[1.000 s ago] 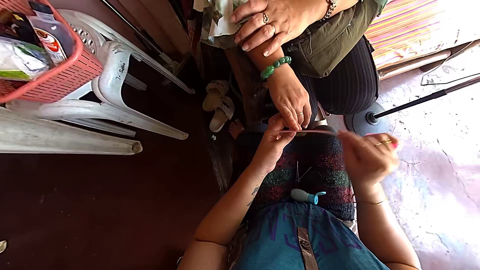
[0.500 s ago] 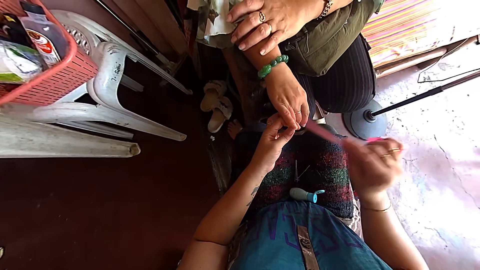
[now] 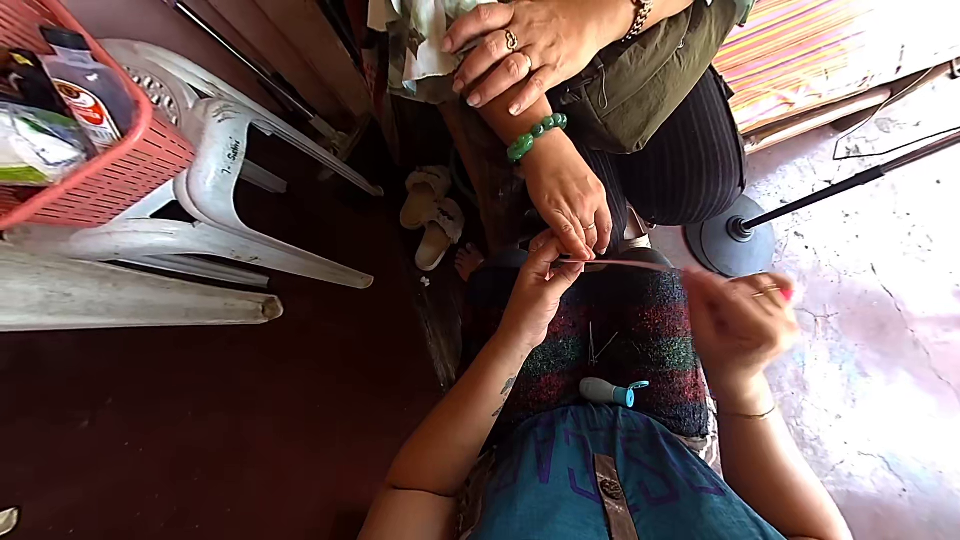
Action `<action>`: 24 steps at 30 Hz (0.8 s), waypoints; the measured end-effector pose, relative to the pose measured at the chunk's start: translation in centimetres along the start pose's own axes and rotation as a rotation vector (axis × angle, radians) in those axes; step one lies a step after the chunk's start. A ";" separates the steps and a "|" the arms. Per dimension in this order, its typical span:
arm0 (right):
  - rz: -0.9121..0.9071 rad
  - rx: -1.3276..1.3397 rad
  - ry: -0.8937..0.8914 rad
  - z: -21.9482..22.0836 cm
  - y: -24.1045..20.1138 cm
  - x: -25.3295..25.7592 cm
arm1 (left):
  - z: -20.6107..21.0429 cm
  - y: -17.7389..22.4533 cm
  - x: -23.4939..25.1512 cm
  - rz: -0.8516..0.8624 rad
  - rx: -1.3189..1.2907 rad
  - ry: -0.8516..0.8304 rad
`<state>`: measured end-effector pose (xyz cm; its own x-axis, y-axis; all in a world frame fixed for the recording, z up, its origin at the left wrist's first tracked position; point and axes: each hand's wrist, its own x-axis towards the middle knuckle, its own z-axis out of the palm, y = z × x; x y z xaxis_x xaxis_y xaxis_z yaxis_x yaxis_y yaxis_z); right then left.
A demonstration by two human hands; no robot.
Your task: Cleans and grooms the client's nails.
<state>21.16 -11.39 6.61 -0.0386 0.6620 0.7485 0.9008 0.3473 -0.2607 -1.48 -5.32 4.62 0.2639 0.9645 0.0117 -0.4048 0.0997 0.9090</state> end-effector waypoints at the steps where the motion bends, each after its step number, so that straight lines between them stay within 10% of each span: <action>1: -0.024 0.023 -0.039 0.3 -0.7 -0.3 | 0.0 -0.1 0.1 0.000 0.002 0.005; 8: 0.317 0.095 0.069 -2.3 3.2 1.9 | -1.2 0.1 0.0 -0.069 -0.091 -0.135; 14: 0.264 0.436 -0.059 0.2 -2.2 1.1 | -1.8 -0.4 0.1 -0.047 -0.253 -0.163; 24: -0.019 0.165 0.029 -0.1 -1.2 -0.3 | -0.4 -0.8 0.0 0.011 -0.226 -0.080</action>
<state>20.17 -12.06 6.79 -0.0403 0.6355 0.7710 0.8165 0.4657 -0.3412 -1.53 -5.34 3.76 0.3234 0.9442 0.0622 -0.5911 0.1502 0.7925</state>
